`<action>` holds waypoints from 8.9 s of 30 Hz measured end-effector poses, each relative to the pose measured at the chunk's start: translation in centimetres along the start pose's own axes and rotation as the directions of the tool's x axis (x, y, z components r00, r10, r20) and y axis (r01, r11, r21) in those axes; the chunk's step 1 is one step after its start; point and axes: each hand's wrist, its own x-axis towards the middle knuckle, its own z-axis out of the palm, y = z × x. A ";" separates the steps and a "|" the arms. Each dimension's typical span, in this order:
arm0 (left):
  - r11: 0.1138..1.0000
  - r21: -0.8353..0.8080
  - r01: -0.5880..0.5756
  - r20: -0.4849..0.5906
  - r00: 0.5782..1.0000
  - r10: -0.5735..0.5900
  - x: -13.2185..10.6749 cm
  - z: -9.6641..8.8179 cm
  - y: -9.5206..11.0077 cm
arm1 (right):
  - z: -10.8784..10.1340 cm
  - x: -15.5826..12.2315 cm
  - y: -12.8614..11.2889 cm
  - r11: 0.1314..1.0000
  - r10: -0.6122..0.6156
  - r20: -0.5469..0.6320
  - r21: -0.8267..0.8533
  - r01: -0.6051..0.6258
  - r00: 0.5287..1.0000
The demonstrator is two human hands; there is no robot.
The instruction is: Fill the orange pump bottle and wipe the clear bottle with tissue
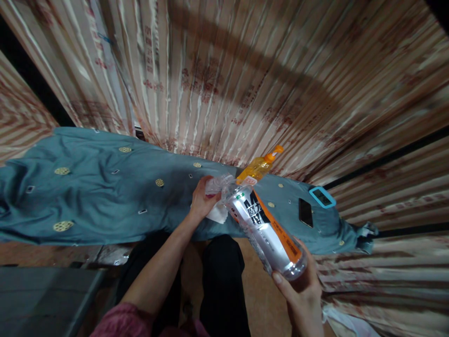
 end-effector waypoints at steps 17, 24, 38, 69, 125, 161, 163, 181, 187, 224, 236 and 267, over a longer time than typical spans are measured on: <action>1.000 -0.005 0.005 -0.007 1.000 -0.005 0.0 0.1 0.2 | -0.1 0.0 0.6 0.999 0.036 -0.008 0.024 -0.036 0.999; 1.000 -0.016 0.009 -0.002 1.000 -0.009 0.0 0.0 0.1 | -0.1 -0.1 0.3 1.000 0.024 -0.003 -0.013 -0.024 1.000; 1.000 0.002 0.007 -0.023 1.000 -0.007 0.0 0.1 0.1 | 0.0 0.0 0.4 1.000 -0.011 -0.010 -0.009 0.010 1.000; 1.000 -0.026 0.012 -0.006 1.000 -0.013 0.0 -0.2 -0.1 | -0.4 1.0 2.7 0.993 -0.059 0.055 0.110 0.052 0.997; 0.997 -0.072 0.032 0.045 0.999 -0.029 -0.2 -0.4 0.3 | 0.3 0.8 0.5 0.996 0.024 -0.007 -0.088 -0.024 1.000; 0.995 -0.092 0.030 0.053 0.998 -0.025 -0.3 -0.5 0.0 | 0.0 0.9 0.3 0.998 0.003 0.024 -0.071 -0.001 1.000; 0.996 -0.090 0.027 0.058 0.998 -0.022 -0.3 -0.5 0.0 | -0.1 0.9 0.5 0.998 -0.003 0.026 -0.068 0.004 1.000; 0.995 -0.096 0.033 0.035 0.999 -0.030 -0.3 -0.2 -0.3 | 0.1 0.9 0.3 0.998 -0.003 0.004 -0.058 0.003 1.000; 0.995 -0.094 0.027 0.035 0.999 -0.024 -0.3 -0.3 -0.2 | 0.2 0.8 0.2 0.999 0.000 0.016 -0.052 0.001 1.000; 0.996 -0.088 0.017 0.044 0.999 -0.013 -0.3 -0.4 -0.4 | -0.1 0.8 0.3 0.999 0.013 0.022 -0.048 -0.012 1.000; 0.996 -0.087 0.034 0.053 0.998 -0.029 -0.3 -0.6 0.0 | 0.0 0.7 0.3 0.999 -0.007 0.022 -0.050 0.008 1.000; 0.996 -0.087 0.027 0.041 0.999 -0.024 -0.3 -0.5 -0.1 | -0.2 0.7 0.7 0.997 -0.021 0.044 -0.066 0.024 0.999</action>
